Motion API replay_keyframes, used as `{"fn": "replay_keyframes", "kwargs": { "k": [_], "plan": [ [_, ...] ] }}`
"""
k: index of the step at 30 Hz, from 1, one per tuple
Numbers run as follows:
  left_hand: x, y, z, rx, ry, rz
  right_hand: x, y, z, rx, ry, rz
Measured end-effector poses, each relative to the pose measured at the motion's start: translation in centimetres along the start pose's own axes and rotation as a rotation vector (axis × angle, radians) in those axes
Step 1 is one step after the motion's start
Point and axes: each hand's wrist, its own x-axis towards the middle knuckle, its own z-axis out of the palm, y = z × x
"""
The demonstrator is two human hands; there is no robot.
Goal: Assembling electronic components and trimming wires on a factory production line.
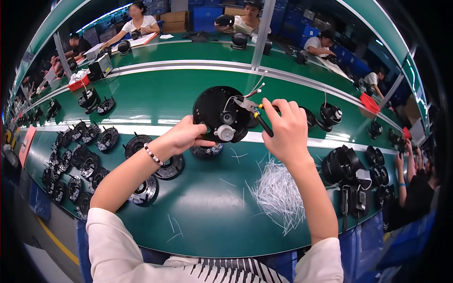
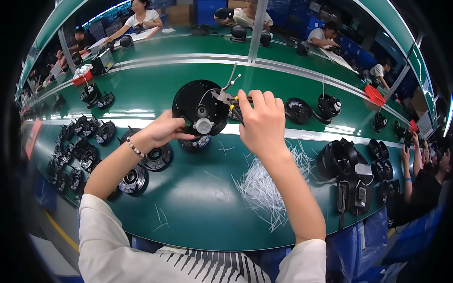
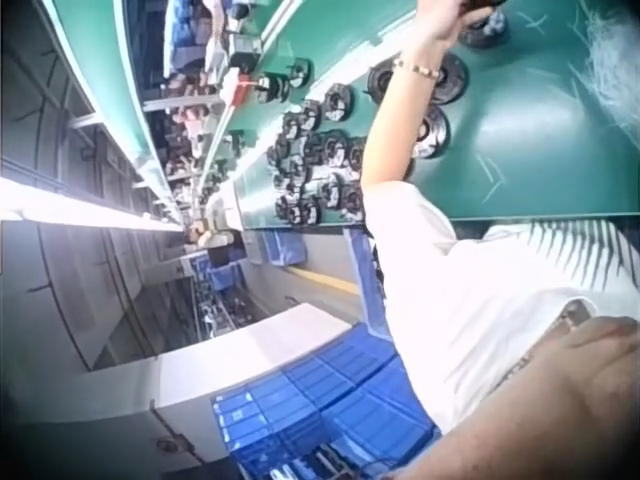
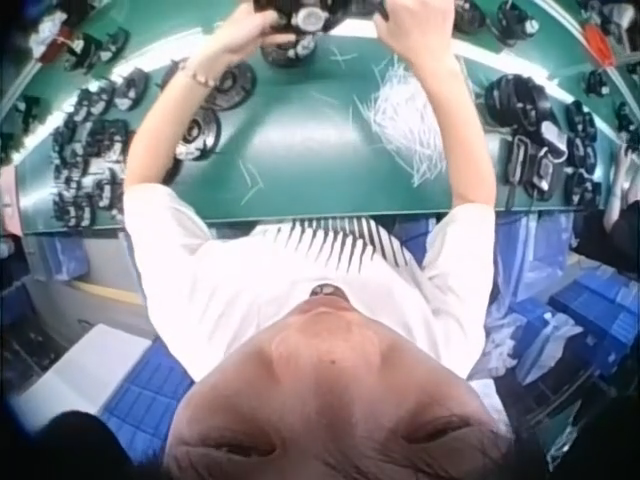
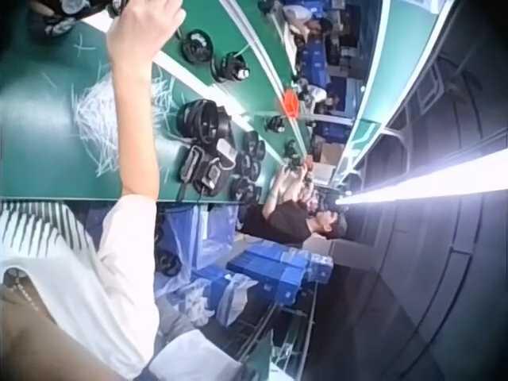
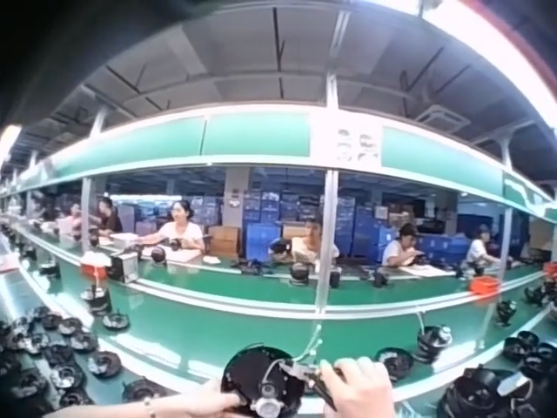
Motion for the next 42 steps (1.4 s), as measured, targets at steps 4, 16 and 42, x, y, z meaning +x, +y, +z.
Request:
{"fn": "replay_keyframes", "kwargs": {
  "k": [4, 16, 42],
  "plan": [
    [-0.4, -0.3, 0.6, 0.041, -0.019, -0.008, -0.1, -0.2, 0.1, -0.059, -0.035, -0.002],
    [3.0, -1.0, 0.5, 0.056, 0.187, 0.144, -4.3, 0.9, -2.9, 0.185, 0.171, 0.055],
    [26.9, -7.9, 10.6, 1.153, 0.282, 0.292, -13.7, -5.7, -0.1, 0.92, -0.313, -0.264]
  ]
}}
